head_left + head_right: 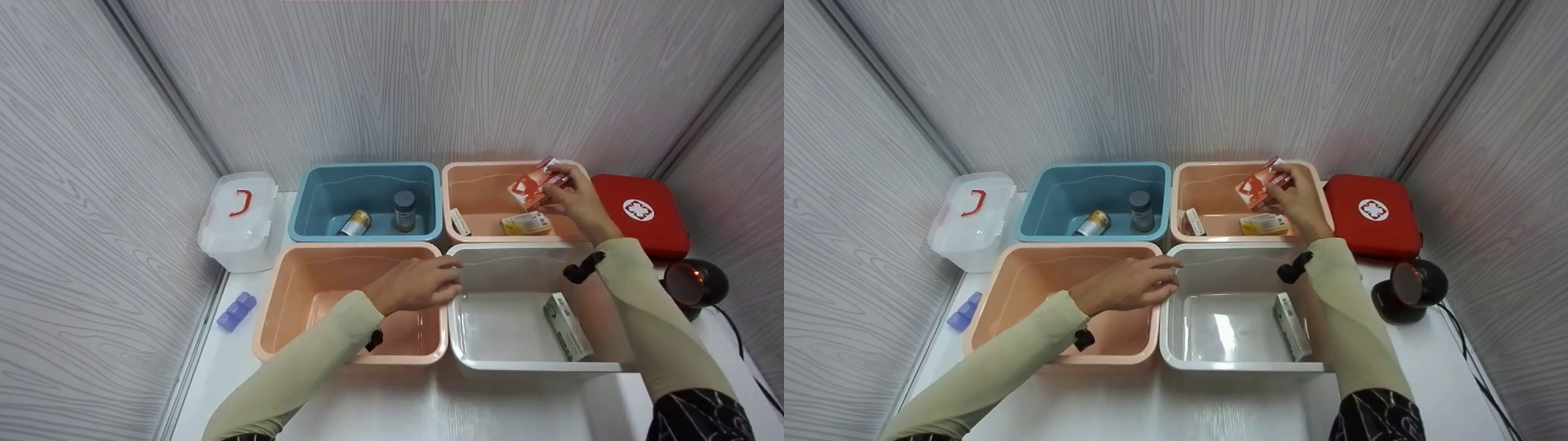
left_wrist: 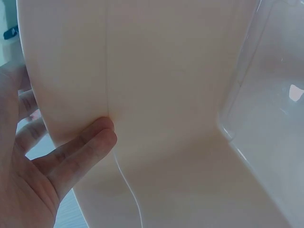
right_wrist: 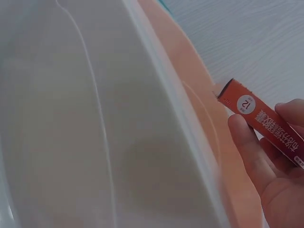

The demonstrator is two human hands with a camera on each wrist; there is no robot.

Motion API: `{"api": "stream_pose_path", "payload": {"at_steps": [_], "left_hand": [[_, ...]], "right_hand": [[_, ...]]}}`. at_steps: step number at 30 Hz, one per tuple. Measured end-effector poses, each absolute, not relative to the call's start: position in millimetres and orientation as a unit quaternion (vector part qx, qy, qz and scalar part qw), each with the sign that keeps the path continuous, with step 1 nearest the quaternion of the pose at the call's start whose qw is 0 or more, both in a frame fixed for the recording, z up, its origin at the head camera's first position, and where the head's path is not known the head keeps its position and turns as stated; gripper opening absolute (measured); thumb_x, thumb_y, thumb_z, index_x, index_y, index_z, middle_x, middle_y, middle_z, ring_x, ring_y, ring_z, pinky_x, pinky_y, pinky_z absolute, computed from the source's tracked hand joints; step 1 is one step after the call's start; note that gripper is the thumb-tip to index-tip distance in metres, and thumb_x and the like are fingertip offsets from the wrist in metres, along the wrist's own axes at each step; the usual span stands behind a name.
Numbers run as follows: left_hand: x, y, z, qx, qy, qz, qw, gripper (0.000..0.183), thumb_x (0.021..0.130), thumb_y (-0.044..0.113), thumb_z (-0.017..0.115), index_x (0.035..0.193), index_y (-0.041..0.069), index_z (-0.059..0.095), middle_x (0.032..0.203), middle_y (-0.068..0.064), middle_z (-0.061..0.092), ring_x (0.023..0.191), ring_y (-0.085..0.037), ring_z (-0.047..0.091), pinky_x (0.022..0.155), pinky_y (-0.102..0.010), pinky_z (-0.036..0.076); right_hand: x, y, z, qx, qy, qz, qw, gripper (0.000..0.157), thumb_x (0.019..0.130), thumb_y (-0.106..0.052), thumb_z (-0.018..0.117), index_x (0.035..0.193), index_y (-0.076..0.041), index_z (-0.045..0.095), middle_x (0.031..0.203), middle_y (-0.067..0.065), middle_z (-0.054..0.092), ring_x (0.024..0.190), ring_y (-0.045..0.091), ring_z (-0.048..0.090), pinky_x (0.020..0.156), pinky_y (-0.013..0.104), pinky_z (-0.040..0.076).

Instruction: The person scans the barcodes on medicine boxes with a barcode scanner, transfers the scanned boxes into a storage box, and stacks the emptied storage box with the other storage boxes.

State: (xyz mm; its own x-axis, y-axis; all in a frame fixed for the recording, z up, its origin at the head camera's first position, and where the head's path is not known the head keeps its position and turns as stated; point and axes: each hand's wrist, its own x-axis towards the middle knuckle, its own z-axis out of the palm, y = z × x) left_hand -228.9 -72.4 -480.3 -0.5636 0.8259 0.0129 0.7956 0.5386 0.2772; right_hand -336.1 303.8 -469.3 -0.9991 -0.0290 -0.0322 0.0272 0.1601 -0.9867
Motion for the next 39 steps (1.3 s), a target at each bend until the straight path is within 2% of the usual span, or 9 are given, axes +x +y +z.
{"api": "stream_pose_path", "payload": {"at_steps": [9,13,16,19,23,27,30,33,39], "left_hand": [[-229,-70,-480,0.464,0.874,0.128,0.071,0.037,0.115,0.038,0.05,0.135,0.017,0.073,0.16,-0.007,0.059,0.109,-0.023,0.072,0.093,-0.036,0.061],[-229,-68,-480,0.461,0.875,0.128,0.078,0.036,0.115,0.037,0.051,0.136,0.018,0.073,0.16,-0.006,0.058,0.115,-0.023,0.071,0.097,-0.038,0.061],[-229,-67,-480,0.462,0.874,0.129,0.08,0.036,0.115,0.037,0.051,0.136,0.017,0.073,0.161,-0.007,0.058,0.116,-0.024,0.071,0.097,-0.038,0.061],[-229,-67,-479,0.466,0.873,0.126,0.073,0.035,0.115,0.038,0.051,0.134,0.018,0.073,0.16,-0.006,0.059,0.114,-0.023,0.072,0.094,-0.037,0.061],[-229,-67,-479,0.471,0.871,0.125,0.063,0.036,0.115,0.039,0.049,0.132,0.019,0.073,0.159,-0.006,0.059,0.107,-0.021,0.072,0.089,-0.036,0.061],[-229,-68,-479,0.47,0.871,0.129,0.061,0.037,0.115,0.04,0.049,0.133,0.019,0.074,0.159,-0.006,0.059,0.106,-0.022,0.073,0.09,-0.036,0.061],[-230,-69,-479,0.465,0.872,0.135,0.065,0.038,0.115,0.04,0.049,0.135,0.019,0.074,0.16,-0.006,0.059,0.111,-0.022,0.073,0.094,-0.036,0.062],[-230,-70,-479,0.46,0.873,0.141,0.072,0.038,0.115,0.039,0.05,0.137,0.019,0.073,0.16,-0.006,0.058,0.114,-0.024,0.072,0.099,-0.038,0.061],[-232,-72,-482,0.457,0.875,0.141,0.077,0.038,0.115,0.039,0.05,0.137,0.019,0.074,0.16,-0.007,0.058,0.122,-0.025,0.071,0.103,-0.04,0.06]], "right_hand": [[-346,285,-487,-0.043,0.815,-0.575,0.048,0.068,0.113,-0.01,0.058,0.173,-0.01,0.027,0.148,0.026,0.049,0.1,0.018,0.073,0.087,0.035,0.066],[-348,282,-491,-0.056,0.819,-0.569,0.053,0.072,0.112,-0.008,0.059,0.174,-0.013,0.023,0.159,0.03,0.046,0.119,0.034,0.071,0.093,0.039,0.065],[-346,282,-491,-0.068,0.82,-0.566,0.052,0.075,0.112,-0.007,0.058,0.175,-0.016,0.02,0.166,0.031,0.039,0.132,0.04,0.062,0.098,0.04,0.063],[-339,283,-488,-0.079,0.825,-0.558,0.027,0.071,0.111,-0.006,0.059,0.174,-0.015,0.026,0.163,0.033,0.043,0.126,0.031,0.066,0.096,0.035,0.063],[-325,286,-482,-0.107,0.822,-0.559,-0.007,0.058,0.111,-0.007,0.061,0.165,-0.003,0.042,0.145,0.033,0.057,0.108,0.01,0.071,0.089,0.025,0.063],[-305,292,-475,-0.132,0.826,-0.548,-0.005,0.047,0.11,-0.015,0.065,0.152,0.004,0.055,0.134,0.017,0.068,0.103,0.005,0.073,0.087,0.02,0.062],[-289,299,-470,-0.144,0.825,-0.546,0.02,0.042,0.109,-0.018,0.067,0.145,0.003,0.061,0.126,0.002,0.073,0.103,0.011,0.075,0.085,0.021,0.063],[-276,306,-466,-0.164,0.831,-0.529,0.056,0.036,0.108,-0.017,0.068,0.139,0.001,0.066,0.121,-0.002,0.074,0.101,0.014,0.075,0.084,0.022,0.063],[-258,314,-463,-0.24,0.855,-0.428,0.167,0.029,0.108,-0.017,0.068,0.133,-0.003,0.074,0.128,0.014,0.075,0.108,0.013,0.071,0.093,0.022,0.059]]}}
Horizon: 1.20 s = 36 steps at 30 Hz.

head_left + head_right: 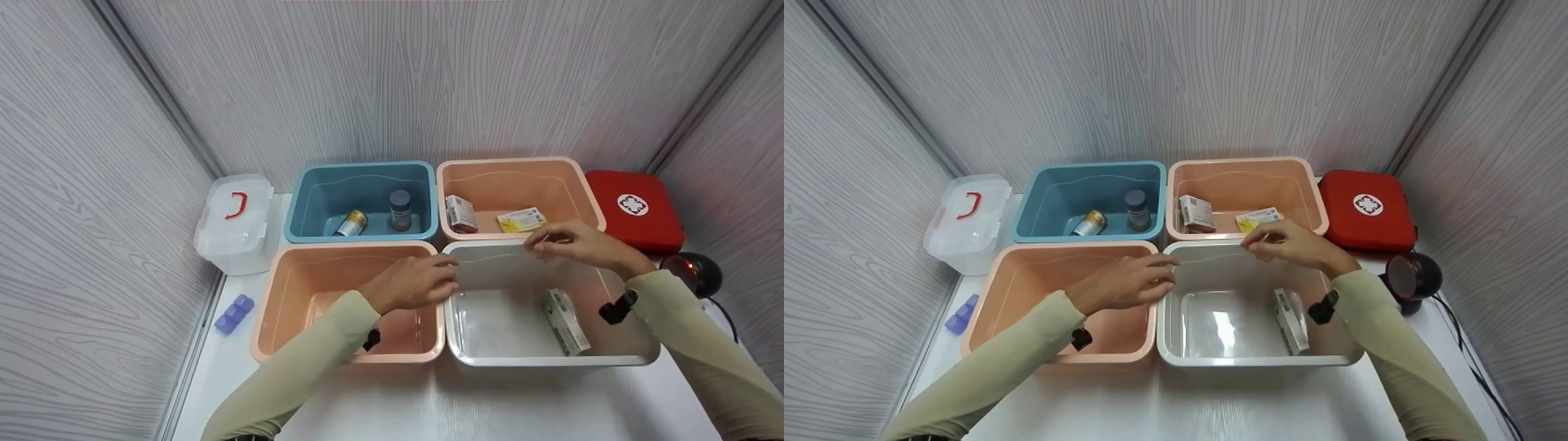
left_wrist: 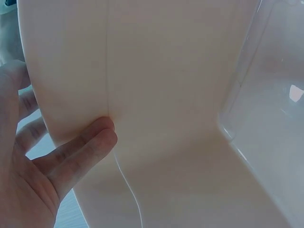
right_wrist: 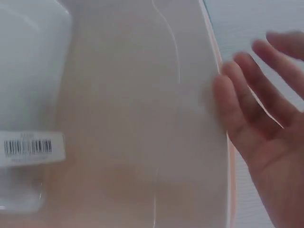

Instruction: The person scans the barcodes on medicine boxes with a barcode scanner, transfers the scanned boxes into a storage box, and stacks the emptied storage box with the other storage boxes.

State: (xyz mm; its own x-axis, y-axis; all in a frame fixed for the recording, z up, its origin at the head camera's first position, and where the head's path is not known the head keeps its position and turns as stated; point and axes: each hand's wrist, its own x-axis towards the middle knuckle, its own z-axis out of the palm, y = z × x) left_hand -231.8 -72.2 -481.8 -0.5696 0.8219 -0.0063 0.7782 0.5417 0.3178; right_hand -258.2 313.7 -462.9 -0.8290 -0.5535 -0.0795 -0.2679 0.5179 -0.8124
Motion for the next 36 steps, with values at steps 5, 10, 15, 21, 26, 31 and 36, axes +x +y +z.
{"api": "stream_pose_path", "payload": {"at_steps": [5,10,15,21,26,31,36], "left_hand": [[-232,-72,-482,0.454,0.876,0.142,0.084,0.039,0.115,0.04,0.049,0.137,0.019,0.073,0.161,-0.007,0.058,0.125,-0.025,0.07,0.104,-0.041,0.06],[-231,-72,-483,0.449,0.878,0.14,0.088,0.037,0.115,0.039,0.05,0.137,0.019,0.073,0.162,-0.006,0.057,0.124,-0.025,0.07,0.103,-0.04,0.06],[-231,-71,-482,0.452,0.878,0.131,0.086,0.037,0.115,0.037,0.051,0.14,0.019,0.071,0.162,-0.006,0.057,0.124,-0.025,0.07,0.103,-0.04,0.06],[-231,-72,-481,0.452,0.877,0.135,0.089,0.038,0.115,0.038,0.051,0.14,0.018,0.071,0.161,-0.006,0.057,0.126,-0.025,0.069,0.104,-0.041,0.059],[-231,-71,-481,0.451,0.878,0.134,0.094,0.041,0.115,0.042,0.048,0.142,0.02,0.071,0.163,-0.005,0.056,0.128,-0.024,0.068,0.106,-0.041,0.059],[-231,-71,-481,0.453,0.876,0.134,0.091,0.04,0.115,0.04,0.05,0.141,0.019,0.071,0.162,-0.006,0.056,0.126,-0.024,0.068,0.105,-0.041,0.059],[-231,-71,-481,0.453,0.877,0.138,0.084,0.037,0.114,0.038,0.052,0.14,0.019,0.072,0.161,-0.006,0.057,0.123,-0.024,0.07,0.103,-0.04,0.06]], "right_hand": [[-248,315,-462,-0.265,0.871,-0.323,0.259,0.033,0.106,-0.024,0.07,0.137,-0.014,0.075,0.139,0.011,0.073,0.124,0.022,0.068,0.103,0.037,0.058],[-245,314,-473,-0.244,0.873,-0.235,0.351,0.047,0.106,-0.028,0.07,0.149,-0.009,0.066,0.145,0.017,0.069,0.134,0.041,0.064,0.11,0.066,0.053],[-243,318,-492,-0.157,0.881,-0.177,0.411,0.052,0.104,-0.03,0.072,0.151,-0.01,0.064,0.146,0.02,0.063,0.128,0.04,0.062,0.099,0.061,0.06],[-239,314,-506,-0.048,0.878,-0.199,0.432,0.046,0.097,-0.02,0.082,0.141,-0.015,0.073,0.127,0.017,0.064,0.103,0.033,0.068,0.084,0.051,0.066],[-236,306,-508,-0.074,0.9,-0.171,0.395,0.045,0.09,-0.006,0.082,0.13,-0.025,0.079,0.128,0.014,0.062,0.099,0.029,0.066,0.08,0.044,0.063],[-241,299,-496,-0.195,0.9,-0.137,0.365,0.056,0.09,-0.002,0.076,0.143,-0.02,0.072,0.137,0.011,0.067,0.116,0.031,0.06,0.098,0.054,0.058],[-240,294,-475,-0.247,0.898,-0.208,0.298,0.048,0.092,-0.001,0.075,0.139,-0.013,0.073,0.133,0.009,0.072,0.116,0.029,0.063,0.106,0.06,0.054]]}}
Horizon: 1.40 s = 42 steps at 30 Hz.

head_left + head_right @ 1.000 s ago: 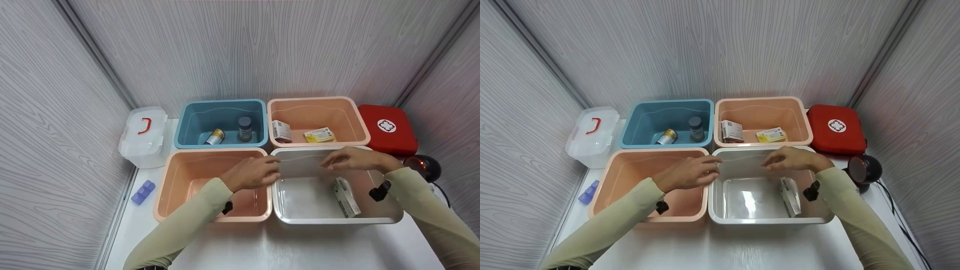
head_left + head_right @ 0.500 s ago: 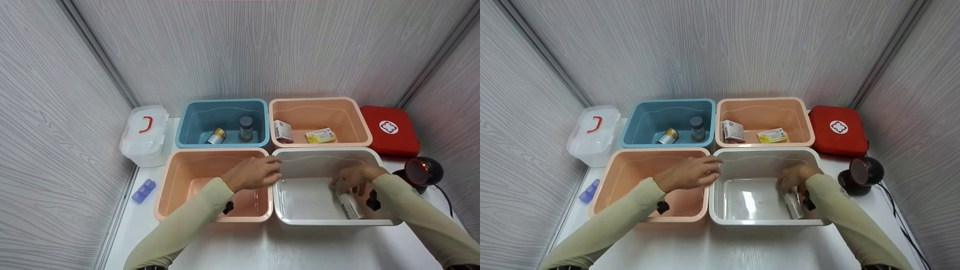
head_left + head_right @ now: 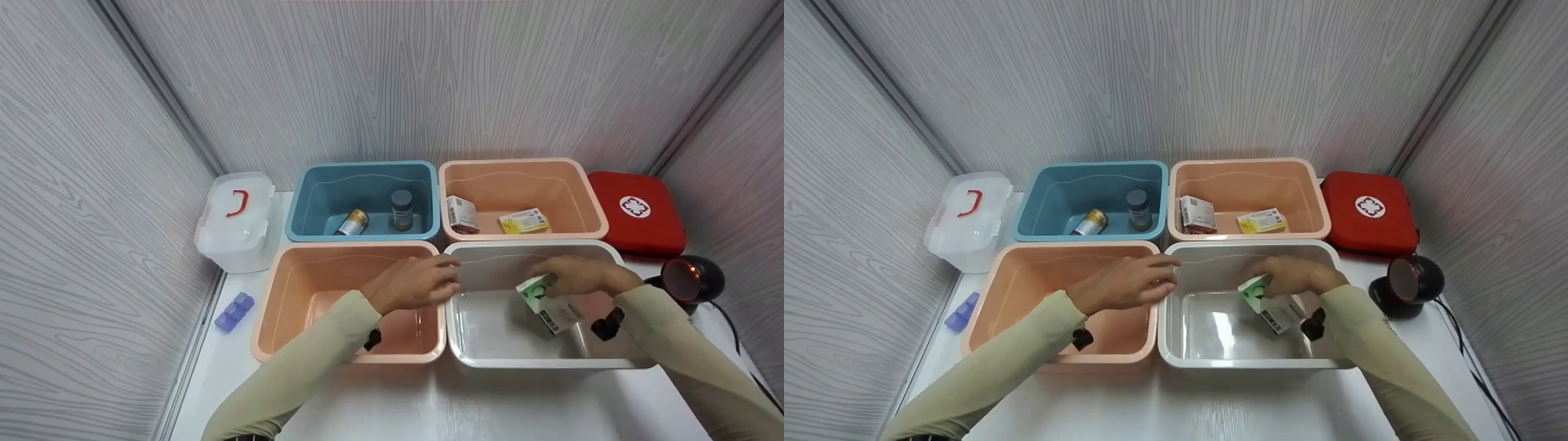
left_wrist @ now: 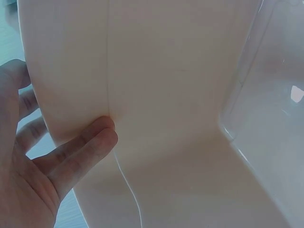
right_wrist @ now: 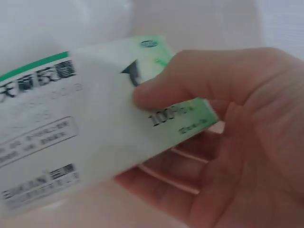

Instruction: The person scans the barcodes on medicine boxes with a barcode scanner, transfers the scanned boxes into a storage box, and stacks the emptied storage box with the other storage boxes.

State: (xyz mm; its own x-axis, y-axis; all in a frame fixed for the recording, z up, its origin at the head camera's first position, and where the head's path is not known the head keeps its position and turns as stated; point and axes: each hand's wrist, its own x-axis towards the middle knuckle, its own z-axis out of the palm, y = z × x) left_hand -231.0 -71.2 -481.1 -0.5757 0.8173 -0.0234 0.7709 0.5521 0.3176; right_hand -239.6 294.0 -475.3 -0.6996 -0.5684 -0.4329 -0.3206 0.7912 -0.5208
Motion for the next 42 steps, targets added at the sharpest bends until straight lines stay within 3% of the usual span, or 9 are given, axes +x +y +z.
{"api": "stream_pose_path", "payload": {"at_steps": [3,6,11,18,23,29,33,38,42], "left_hand": [[-231,-72,-482,0.454,0.877,0.138,0.078,0.038,0.114,0.038,0.051,0.139,0.019,0.072,0.16,-0.006,0.058,0.122,-0.024,0.07,0.102,-0.04,0.06],[-231,-73,-482,0.455,0.877,0.138,0.071,0.037,0.114,0.038,0.051,0.137,0.018,0.073,0.159,-0.006,0.059,0.119,-0.024,0.071,0.099,-0.04,0.061],[-231,-73,-484,0.458,0.876,0.14,0.064,0.036,0.115,0.038,0.051,0.134,0.018,0.074,0.158,-0.007,0.06,0.113,-0.023,0.072,0.094,-0.039,0.061],[-232,-72,-483,0.459,0.875,0.144,0.057,0.038,0.115,0.038,0.05,0.135,0.017,0.074,0.157,-0.007,0.061,0.116,-0.023,0.073,0.098,-0.039,0.062],[-232,-72,-483,0.455,0.876,0.144,0.063,0.037,0.115,0.038,0.05,0.135,0.018,0.073,0.158,-0.006,0.061,0.113,-0.023,0.072,0.096,-0.038,0.062],[-232,-72,-484,0.455,0.877,0.141,0.061,0.038,0.115,0.04,0.049,0.134,0.018,0.074,0.158,-0.006,0.06,0.11,-0.022,0.072,0.094,-0.038,0.062],[-232,-72,-483,0.456,0.877,0.139,0.062,0.038,0.115,0.04,0.049,0.134,0.018,0.074,0.158,-0.006,0.06,0.113,-0.023,0.073,0.095,-0.039,0.062],[-232,-72,-483,0.459,0.875,0.14,0.061,0.038,0.115,0.039,0.049,0.135,0.019,0.073,0.159,-0.005,0.06,0.116,-0.024,0.073,0.098,-0.04,0.061],[-232,-73,-483,0.464,0.873,0.14,0.057,0.037,0.115,0.038,0.05,0.136,0.019,0.072,0.158,-0.005,0.06,0.117,-0.024,0.072,0.1,-0.041,0.061]], "right_hand": [[-236,291,-465,-0.273,0.893,-0.268,0.237,0.037,0.095,-0.001,0.076,0.129,-0.016,0.077,0.12,0.003,0.074,0.106,0.021,0.064,0.096,0.043,0.057],[-232,287,-457,-0.299,0.887,-0.309,0.166,0.034,0.095,0.0,0.077,0.126,-0.015,0.079,0.116,0.001,0.073,0.102,0.015,0.061,0.091,0.03,0.054],[-224,282,-450,-0.295,0.9,-0.311,0.073,0.038,0.093,0.001,0.078,0.128,-0.015,0.077,0.12,0.003,0.073,0.101,0.015,0.062,0.087,0.028,0.053],[-218,284,-449,-0.226,0.903,-0.365,0.023,0.042,0.094,0.008,0.074,0.131,-0.011,0.069,0.125,0.011,0.074,0.108,0.026,0.065,0.091,0.027,0.051],[-217,288,-450,-0.225,0.896,-0.383,-0.012,0.046,0.094,0.009,0.075,0.136,-0.01,0.069,0.128,0.008,0.068,0.113,0.016,0.061,0.092,0.017,0.047],[-216,292,-454,-0.213,0.892,-0.395,-0.057,0.036,0.094,-0.001,0.082,0.127,-0.007,0.067,0.125,0.006,0.071,0.108,0.006,0.057,0.09,0.014,0.043],[-216,295,-457,-0.195,0.889,-0.413,-0.043,0.041,0.094,0.004,0.079,0.129,-0.003,0.058,0.124,0.01,0.07,0.105,0.004,0.06,0.088,0.011,0.046],[-216,296,-460,-0.21,0.89,-0.403,-0.038,0.048,0.095,0.009,0.072,0.14,-0.003,0.061,0.134,0.018,0.068,0.114,0.017,0.064,0.089,0.024,0.056],[-215,295,-460,-0.194,0.903,-0.381,-0.041,0.039,0.102,-0.008,0.076,0.139,-0.008,0.066,0.132,0.015,0.069,0.109,0.014,0.063,0.085,0.022,0.053]]}}
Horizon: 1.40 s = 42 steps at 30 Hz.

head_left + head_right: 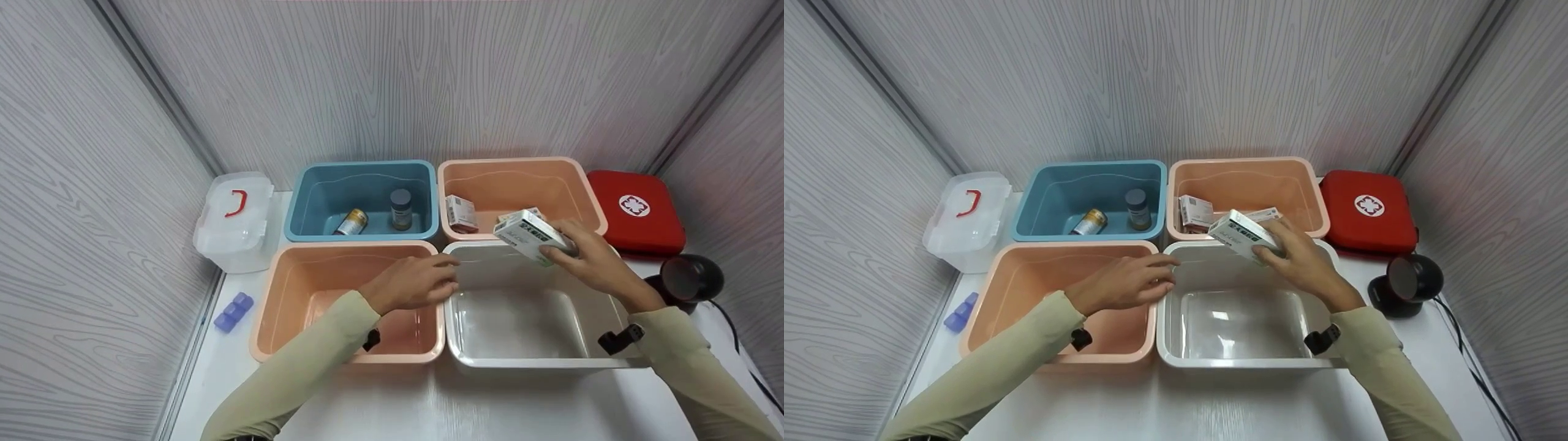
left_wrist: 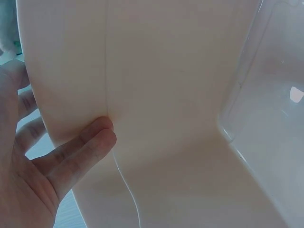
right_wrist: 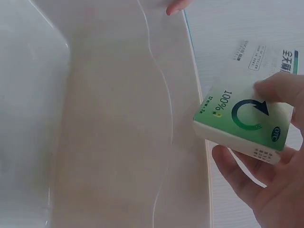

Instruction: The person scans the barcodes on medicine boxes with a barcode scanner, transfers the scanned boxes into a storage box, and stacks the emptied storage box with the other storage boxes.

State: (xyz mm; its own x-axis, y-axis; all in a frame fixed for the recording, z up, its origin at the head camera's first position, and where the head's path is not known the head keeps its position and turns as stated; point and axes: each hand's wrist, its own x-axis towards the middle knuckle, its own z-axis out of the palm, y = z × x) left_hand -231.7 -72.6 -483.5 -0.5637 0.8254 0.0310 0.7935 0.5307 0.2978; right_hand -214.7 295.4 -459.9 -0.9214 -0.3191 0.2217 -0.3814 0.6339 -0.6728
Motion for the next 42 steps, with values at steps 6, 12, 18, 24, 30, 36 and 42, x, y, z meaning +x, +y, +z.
{"api": "stream_pose_path", "payload": {"at_steps": [6,12,18,24,30,36,42], "left_hand": [[-232,-72,-484,0.463,0.872,0.143,0.066,0.038,0.115,0.037,0.05,0.138,0.018,0.072,0.159,-0.006,0.059,0.119,-0.025,0.072,0.1,-0.042,0.061],[-232,-72,-483,0.46,0.874,0.141,0.069,0.039,0.115,0.039,0.049,0.139,0.018,0.072,0.159,-0.006,0.059,0.12,-0.025,0.071,0.101,-0.042,0.061],[-232,-73,-482,0.458,0.874,0.143,0.073,0.038,0.115,0.039,0.05,0.139,0.019,0.072,0.159,-0.006,0.059,0.122,-0.025,0.071,0.104,-0.041,0.06],[-231,-73,-483,0.46,0.874,0.142,0.068,0.036,0.115,0.039,0.05,0.135,0.019,0.073,0.158,-0.007,0.059,0.121,-0.024,0.071,0.102,-0.041,0.06],[-231,-73,-483,0.459,0.875,0.138,0.065,0.036,0.115,0.039,0.049,0.133,0.019,0.073,0.158,-0.006,0.06,0.123,-0.024,0.07,0.102,-0.042,0.06],[-231,-73,-484,0.459,0.875,0.139,0.063,0.037,0.115,0.04,0.049,0.133,0.02,0.073,0.159,-0.005,0.059,0.119,-0.023,0.071,0.1,-0.04,0.06],[-232,-74,-484,0.459,0.873,0.149,0.068,0.038,0.115,0.039,0.049,0.135,0.018,0.074,0.158,-0.006,0.06,0.119,-0.024,0.071,0.1,-0.04,0.06]], "right_hand": [[-213,295,-461,0.173,-0.899,0.403,0.008,0.035,0.103,-0.017,0.077,0.134,-0.006,0.063,0.125,0.018,0.075,0.096,0.009,0.069,0.077,0.023,0.057],[-211,294,-464,0.193,-0.87,0.454,-0.025,0.07,0.098,-0.002,0.079,0.155,-0.008,0.039,0.136,0.024,0.067,0.104,0.03,0.075,0.083,0.022,0.06],[-211,294,-465,0.215,-0.865,0.453,-0.015,0.088,0.094,0.007,0.079,0.164,-0.014,0.03,0.141,0.023,0.058,0.115,0.043,0.071,0.088,0.022,0.059],[-209,295,-465,0.179,-0.869,0.461,0.017,0.055,0.1,-0.005,0.078,0.143,-0.002,0.045,0.131,0.015,0.064,0.104,0.017,0.07,0.083,0.015,0.058],[-208,298,-466,0.185,-0.856,0.48,0.049,0.055,0.096,0.004,0.078,0.14,0.004,0.045,0.124,0.014,0.064,0.099,0.005,0.066,0.077,0.016,0.057],[-206,303,-464,0.209,-0.861,0.461,0.052,0.06,0.099,0.007,0.073,0.152,-0.004,0.047,0.132,0.017,0.06,0.101,0.009,0.068,0.077,0.018,0.06],[-205,310,-461,0.189,-0.845,0.497,0.056,0.049,0.1,0.007,0.072,0.14,0.001,0.045,0.128,0.008,0.061,0.095,0.007,0.073,0.078,0.021,0.063]]}}
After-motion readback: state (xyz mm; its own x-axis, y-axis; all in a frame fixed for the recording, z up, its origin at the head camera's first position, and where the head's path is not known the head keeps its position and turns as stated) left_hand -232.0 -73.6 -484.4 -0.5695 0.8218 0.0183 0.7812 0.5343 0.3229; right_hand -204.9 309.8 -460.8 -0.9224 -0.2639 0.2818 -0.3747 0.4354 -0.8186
